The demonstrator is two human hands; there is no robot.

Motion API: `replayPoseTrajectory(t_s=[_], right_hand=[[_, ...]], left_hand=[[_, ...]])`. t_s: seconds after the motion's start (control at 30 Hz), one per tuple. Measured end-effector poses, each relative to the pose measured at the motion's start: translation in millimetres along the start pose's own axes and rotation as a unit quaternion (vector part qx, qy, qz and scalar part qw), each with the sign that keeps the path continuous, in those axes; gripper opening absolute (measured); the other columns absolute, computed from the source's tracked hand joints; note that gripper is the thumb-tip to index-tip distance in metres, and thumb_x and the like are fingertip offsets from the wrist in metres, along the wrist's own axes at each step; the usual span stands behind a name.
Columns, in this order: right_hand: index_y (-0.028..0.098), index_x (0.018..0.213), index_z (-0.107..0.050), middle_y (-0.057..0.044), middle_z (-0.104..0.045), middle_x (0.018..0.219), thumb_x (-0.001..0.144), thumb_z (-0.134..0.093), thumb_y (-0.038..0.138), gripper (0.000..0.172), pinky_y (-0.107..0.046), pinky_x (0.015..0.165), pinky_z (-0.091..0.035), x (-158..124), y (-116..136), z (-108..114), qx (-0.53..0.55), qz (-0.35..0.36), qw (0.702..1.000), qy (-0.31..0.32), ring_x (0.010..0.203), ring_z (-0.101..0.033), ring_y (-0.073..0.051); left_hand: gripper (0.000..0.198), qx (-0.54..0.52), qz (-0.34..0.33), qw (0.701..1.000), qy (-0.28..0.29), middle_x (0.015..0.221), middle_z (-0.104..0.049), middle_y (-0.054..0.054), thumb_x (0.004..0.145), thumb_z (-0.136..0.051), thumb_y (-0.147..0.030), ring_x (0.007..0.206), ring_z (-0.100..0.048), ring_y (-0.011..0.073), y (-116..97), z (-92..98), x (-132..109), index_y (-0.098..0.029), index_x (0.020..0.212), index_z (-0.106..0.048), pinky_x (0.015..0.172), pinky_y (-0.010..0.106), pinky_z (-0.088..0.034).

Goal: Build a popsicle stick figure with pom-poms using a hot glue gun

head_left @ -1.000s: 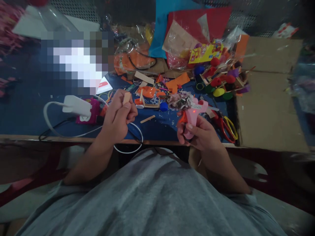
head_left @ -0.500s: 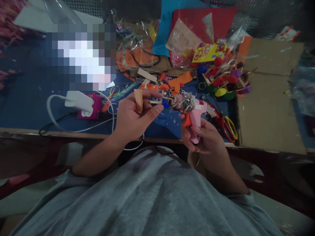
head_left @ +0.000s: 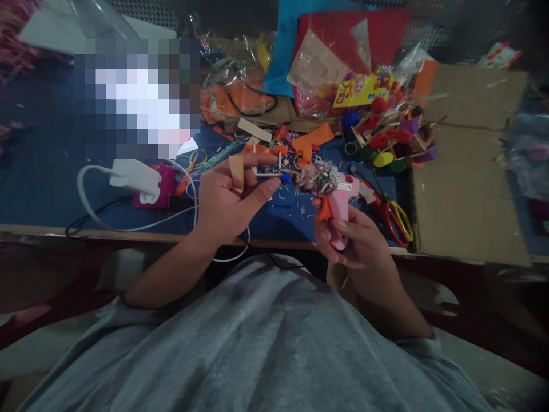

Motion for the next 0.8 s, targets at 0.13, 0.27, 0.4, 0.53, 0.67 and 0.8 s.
replayPoseTrajectory(t_s=[0.13,0.27,0.4,0.53,0.67,0.8], right_hand=[[0.023,0.114,-0.072,0.003,-0.070,0.072,0.088,-0.089,0.043,0.037,-0.017,0.030,-0.032,1,-1,-2,0.007,-0.007,1.000,0.003,0.041,-0.058,-0.010],[0.023,0.115,-0.072,0.003,-0.070,0.072,0.088,-0.089,0.043,0.038,-0.017,0.030,-0.030,1,0,-2,0.007,-0.009,1.000,0.001,0.041,-0.057,-0.010],[0.023,0.118,-0.072,0.003,-0.069,0.074,0.088,-0.088,0.043,0.039,-0.018,0.032,-0.030,0,0,1,0.001,-0.002,1.000,-0.007,0.042,-0.058,-0.010],[0.025,0.115,-0.071,0.004,-0.065,0.073,0.086,-0.089,0.046,0.040,-0.020,0.033,-0.031,-1,4,9,-0.024,0.014,0.999,-0.035,0.042,-0.054,-0.010],[0.026,0.116,-0.070,0.004,-0.066,0.073,0.086,-0.090,0.046,0.041,-0.022,0.035,-0.034,-4,9,15,-0.045,0.026,0.997,-0.061,0.043,-0.056,-0.010],[0.025,0.115,-0.068,0.004,-0.067,0.074,0.083,-0.091,0.050,0.047,-0.022,0.035,-0.036,-6,13,19,-0.072,0.013,0.994,-0.082,0.044,-0.058,-0.011]], left_hand=[[0.021,-0.013,-0.015,1.000,-0.022,0.067,-0.065,-0.003,0.086,-0.092,-0.042,0.054,-0.050,0.0059,0,0.2,-1,-0.024,0.094,-0.087,0.050,0.021,-0.041],[0.019,0.023,-0.006,0.999,-0.038,0.081,-0.079,0.001,0.085,-0.092,-0.041,0.060,-0.059,0.0075,-1,2.5,-3,-0.023,0.089,-0.087,0.053,0.021,-0.047],[0.015,0.052,-0.003,0.998,-0.030,0.077,-0.078,0.001,0.088,-0.089,-0.038,0.058,-0.058,0.0078,1,6.3,-3,-0.024,0.090,-0.088,0.052,0.022,-0.046],[0.014,0.102,-0.016,0.995,0.003,0.063,-0.067,-0.004,0.090,-0.086,-0.035,0.053,-0.052,0.0078,8,11.3,-3,-0.028,0.102,-0.089,0.053,0.023,-0.043],[0.023,0.185,-0.024,0.982,0.025,0.056,-0.057,-0.007,0.090,-0.086,-0.037,0.053,-0.050,0.0089,13,19.6,-1,-0.030,0.112,-0.088,0.058,0.025,-0.044],[0.022,0.241,-0.018,0.970,0.022,0.058,-0.059,-0.006,0.092,-0.083,-0.038,0.055,-0.052,0.0111,12,31.0,3,-0.031,0.112,-0.087,0.060,0.027,-0.045]])
Point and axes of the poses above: each hand's wrist, its own x-axis towards the middle knuckle, its own z-axis out of the back of the hand, y = z × x, the point moved 8 cm from there along x, towards the middle knuckle
